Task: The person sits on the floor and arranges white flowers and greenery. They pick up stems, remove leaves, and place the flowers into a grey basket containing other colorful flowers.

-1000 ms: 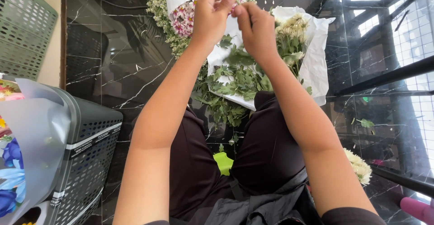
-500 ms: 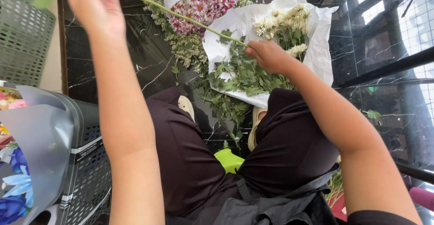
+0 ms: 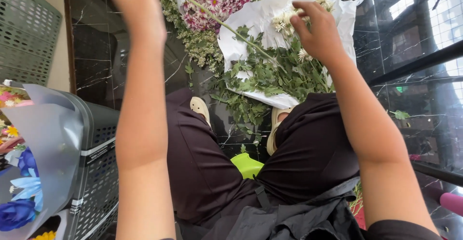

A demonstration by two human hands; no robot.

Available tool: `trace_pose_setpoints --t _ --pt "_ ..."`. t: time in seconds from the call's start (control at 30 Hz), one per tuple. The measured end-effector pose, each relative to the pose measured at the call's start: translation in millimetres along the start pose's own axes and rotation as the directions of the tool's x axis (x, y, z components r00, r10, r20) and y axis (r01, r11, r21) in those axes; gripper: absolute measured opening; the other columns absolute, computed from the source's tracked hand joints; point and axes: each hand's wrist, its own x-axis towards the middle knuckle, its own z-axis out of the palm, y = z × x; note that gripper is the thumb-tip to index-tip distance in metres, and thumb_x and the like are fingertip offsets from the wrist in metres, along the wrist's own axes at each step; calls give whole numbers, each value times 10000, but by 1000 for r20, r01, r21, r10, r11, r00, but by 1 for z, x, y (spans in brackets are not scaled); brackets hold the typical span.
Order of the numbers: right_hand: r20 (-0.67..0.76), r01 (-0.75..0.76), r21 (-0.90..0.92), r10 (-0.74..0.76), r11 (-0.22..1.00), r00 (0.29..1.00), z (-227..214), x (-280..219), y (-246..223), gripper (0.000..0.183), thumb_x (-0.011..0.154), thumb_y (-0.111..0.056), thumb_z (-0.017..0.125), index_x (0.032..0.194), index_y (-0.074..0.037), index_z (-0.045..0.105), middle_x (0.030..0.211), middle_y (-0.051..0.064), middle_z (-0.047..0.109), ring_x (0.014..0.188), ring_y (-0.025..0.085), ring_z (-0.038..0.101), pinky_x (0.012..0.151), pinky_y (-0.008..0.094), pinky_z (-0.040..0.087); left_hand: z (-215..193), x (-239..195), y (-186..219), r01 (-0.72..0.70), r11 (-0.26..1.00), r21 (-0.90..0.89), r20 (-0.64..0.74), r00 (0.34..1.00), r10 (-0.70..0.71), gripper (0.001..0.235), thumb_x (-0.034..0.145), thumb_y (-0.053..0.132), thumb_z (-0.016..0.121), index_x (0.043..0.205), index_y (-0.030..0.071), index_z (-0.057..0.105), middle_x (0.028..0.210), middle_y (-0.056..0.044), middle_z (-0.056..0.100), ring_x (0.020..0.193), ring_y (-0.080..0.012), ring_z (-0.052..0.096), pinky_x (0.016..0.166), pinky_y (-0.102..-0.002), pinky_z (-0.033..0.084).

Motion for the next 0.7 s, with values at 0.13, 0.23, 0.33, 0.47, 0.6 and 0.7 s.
trace_pose_setpoints --t 0.13,0.23,0.33,0.47,0.6,0.7 --pt "-60 44 44 -42 998 997 7 3 -51 426 1066 -101 599 1467 -42 468 1354 141 640 1159 247 620 970 452 488 93 -48 16 89 967 239 161 978 -130 352 947 406 638 1041 66 632 921 -70 746 846 -192 739 778 -315 657" --pt "-71 200 295 -187 935 980 22 2 -55 465 1083 -58 539 1488 22 324 1385 253 596 1183 359 658 1020 474 589 128 -76 28 28 968 249 428 894 -136 392 1009 495 521 1076 118 603 978 -37 690 952 -193 693 929 -343 586" --pt "-114 173 406 -138 897 984 27 -1 -56 292 1149 -242 454 1348 -33 503 943 87 706 778 145 700 662 246 546 142 -82 27 -69 989 128 535 845 -10 221 1067 336 506 1021 137 591 918 7 637 825 -122 576 750 -283 484" --pt "-167 150 419 -86 895 982 32 -7 -50 194 1122 -119 417 1177 -23 577 837 46 628 694 132 577 639 261 509 142 -77 16 145 986 80 386 907 -165 389 985 467 569 1049 98 676 957 -64 736 953 -208 718 935 -380 599" --pt "-190 141 426 -64 894 980 38 -12 -38 167 1107 -46 399 1129 -32 564 807 35 604 636 119 533 568 233 465 147 -80 28 512 820 -256 510 792 -336 301 910 429 725 941 135 671 978 -61 718 994 -195 691 970 -358 579" --pt "-256 186 380 -90 906 963 33 -11 -25 225 1144 -197 407 1139 -42 570 815 31 620 631 132 514 574 276 439 148 -81 28 644 697 -315 597 706 -381 245 920 332 782 1007 116 708 1057 -84 727 1050 -186 692 993 -327 578"
